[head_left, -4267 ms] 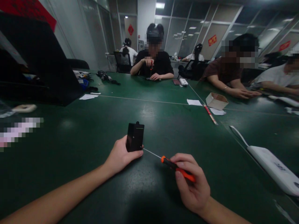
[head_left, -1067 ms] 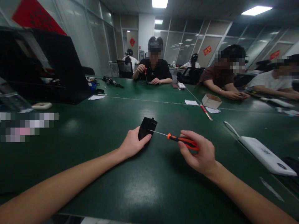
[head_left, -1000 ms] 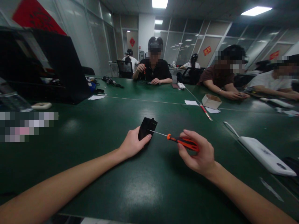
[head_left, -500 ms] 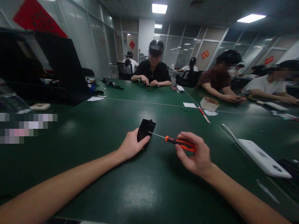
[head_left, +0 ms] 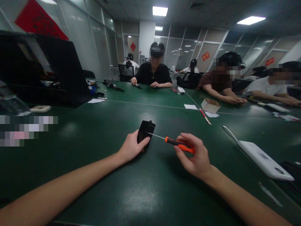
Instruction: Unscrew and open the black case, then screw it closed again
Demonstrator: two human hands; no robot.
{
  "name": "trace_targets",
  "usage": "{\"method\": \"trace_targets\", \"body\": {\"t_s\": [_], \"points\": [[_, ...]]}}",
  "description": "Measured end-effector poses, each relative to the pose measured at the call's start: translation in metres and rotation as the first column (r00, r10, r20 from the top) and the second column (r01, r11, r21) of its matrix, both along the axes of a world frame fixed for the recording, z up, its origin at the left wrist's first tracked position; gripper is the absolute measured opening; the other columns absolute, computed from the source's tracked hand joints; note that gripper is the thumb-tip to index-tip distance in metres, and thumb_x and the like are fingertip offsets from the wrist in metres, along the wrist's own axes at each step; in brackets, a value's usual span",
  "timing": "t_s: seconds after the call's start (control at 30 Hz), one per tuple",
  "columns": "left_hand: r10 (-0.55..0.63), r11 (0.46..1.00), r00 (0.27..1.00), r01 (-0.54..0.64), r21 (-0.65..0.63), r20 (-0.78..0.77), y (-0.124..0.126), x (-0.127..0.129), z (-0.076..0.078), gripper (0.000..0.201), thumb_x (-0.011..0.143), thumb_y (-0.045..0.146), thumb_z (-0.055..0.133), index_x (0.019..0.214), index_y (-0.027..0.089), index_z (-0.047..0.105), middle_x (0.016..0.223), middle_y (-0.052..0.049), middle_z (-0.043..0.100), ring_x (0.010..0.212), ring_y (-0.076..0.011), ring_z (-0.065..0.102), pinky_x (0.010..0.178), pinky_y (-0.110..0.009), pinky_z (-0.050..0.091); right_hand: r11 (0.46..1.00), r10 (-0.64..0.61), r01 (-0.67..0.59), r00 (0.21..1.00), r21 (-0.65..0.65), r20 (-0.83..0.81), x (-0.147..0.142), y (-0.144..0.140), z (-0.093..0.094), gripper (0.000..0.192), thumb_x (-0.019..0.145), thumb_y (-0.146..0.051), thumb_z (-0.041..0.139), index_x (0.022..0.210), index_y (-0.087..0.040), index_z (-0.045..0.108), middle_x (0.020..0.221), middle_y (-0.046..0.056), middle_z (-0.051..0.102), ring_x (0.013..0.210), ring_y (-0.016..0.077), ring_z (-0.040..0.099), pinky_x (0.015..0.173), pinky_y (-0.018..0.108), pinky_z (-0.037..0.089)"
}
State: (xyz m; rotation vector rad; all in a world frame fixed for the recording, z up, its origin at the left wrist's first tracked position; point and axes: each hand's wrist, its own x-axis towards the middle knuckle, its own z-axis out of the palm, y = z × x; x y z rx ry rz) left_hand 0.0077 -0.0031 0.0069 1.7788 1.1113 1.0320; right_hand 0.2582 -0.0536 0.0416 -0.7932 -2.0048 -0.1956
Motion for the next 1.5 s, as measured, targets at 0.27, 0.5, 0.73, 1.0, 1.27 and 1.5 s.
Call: {"method": "trace_targets", "body": {"t_s": [0.27, 0.5, 0.73, 1.0, 1.27, 1.5], "points": [[0.016, 1.000, 1.000, -0.016, -0.007, 0.001, 0.001, 0.000, 0.000, 0.033, 0.088, 0.049, 0.058, 0.089, 0.016, 0.056, 0.065, -0.001, 0.063, 0.052, -0.0167, 0.062, 0.053, -0.026, 0.045, 0.997, -0.059, 0.053, 0.992, 0.054, 0.113, 0.003, 0.003, -0.002, 0.042, 0.092, -0.030, 0.060, 0.131, -0.019, 0.048, 0.099, 0.011, 0.072, 0.075, 0.0230, 0.075, 0.062, 0.032, 0.063], [0.000, 1.000, 1.000, 0.000, -0.002, 0.030, 0.003, 0.000, -0.002, 0.033, 0.088, 0.050, 0.057, 0.090, 0.017, 0.054, 0.068, -0.001, 0.063, 0.053, -0.0165, 0.062, 0.054, -0.027, 0.046, 0.995, -0.008, -0.002, 0.995, 0.100, 0.100, 0.000, 0.004, -0.006, 0.054, 0.088, -0.016, 0.063, 0.137, -0.020, 0.041, 0.105, 0.012, 0.071, 0.088, 0.0241, 0.074, 0.071, 0.035, 0.064], [0.003, 1.000, 1.000, -0.003, 0.000, 0.009, 0.000, 0.000, 0.001, 0.031, 0.088, 0.048, 0.057, 0.091, 0.017, 0.054, 0.068, -0.001, 0.064, 0.053, -0.0166, 0.063, 0.054, -0.027, 0.046, 0.998, -0.048, 0.043, 0.992, 0.051, 0.114, 0.004, 0.005, -0.004, 0.050, 0.093, -0.032, 0.061, 0.137, -0.018, 0.041, 0.099, 0.011, 0.071, 0.079, 0.0240, 0.074, 0.066, 0.035, 0.064], [-0.013, 1.000, 1.000, 0.013, 0.001, -0.002, -0.001, 0.001, 0.001, 0.032, 0.088, 0.048, 0.058, 0.094, 0.017, 0.054, 0.068, -0.001, 0.063, 0.053, -0.0167, 0.063, 0.054, -0.027, 0.047, 0.977, 0.138, -0.137, 0.990, 0.163, 0.006, -0.004, 0.004, -0.001, 0.063, 0.084, -0.003, 0.063, 0.140, -0.021, 0.040, 0.104, 0.011, 0.065, 0.094, 0.0227, 0.068, 0.076, 0.037, 0.063], [-0.015, 0.999, 0.998, 0.017, 0.038, -0.056, 0.000, 0.000, 0.000, 0.031, 0.088, 0.046, 0.059, 0.094, 0.016, 0.055, 0.071, -0.001, 0.063, 0.055, -0.0166, 0.063, 0.054, -0.027, 0.047, 0.969, 0.141, -0.154, 0.987, 0.194, 0.079, -0.003, -0.002, 0.006, 0.050, 0.081, 0.002, 0.062, 0.126, -0.017, 0.052, 0.105, 0.012, 0.062, 0.095, 0.0221, 0.065, 0.077, 0.034, 0.061], [-0.032, 0.999, 0.999, 0.032, 0.026, -0.019, 0.001, 0.000, -0.002, 0.032, 0.090, 0.047, 0.056, 0.102, 0.017, 0.052, 0.087, -0.007, 0.071, 0.061, -0.0174, 0.067, 0.061, -0.029, 0.050, 0.969, 0.121, -0.150, 0.981, 0.198, 0.152, -0.004, -0.001, 0.002, 0.046, 0.080, -0.001, 0.066, 0.122, -0.014, 0.053, 0.111, 0.014, 0.061, 0.099, 0.0231, 0.064, 0.081, 0.034, 0.061]]}}
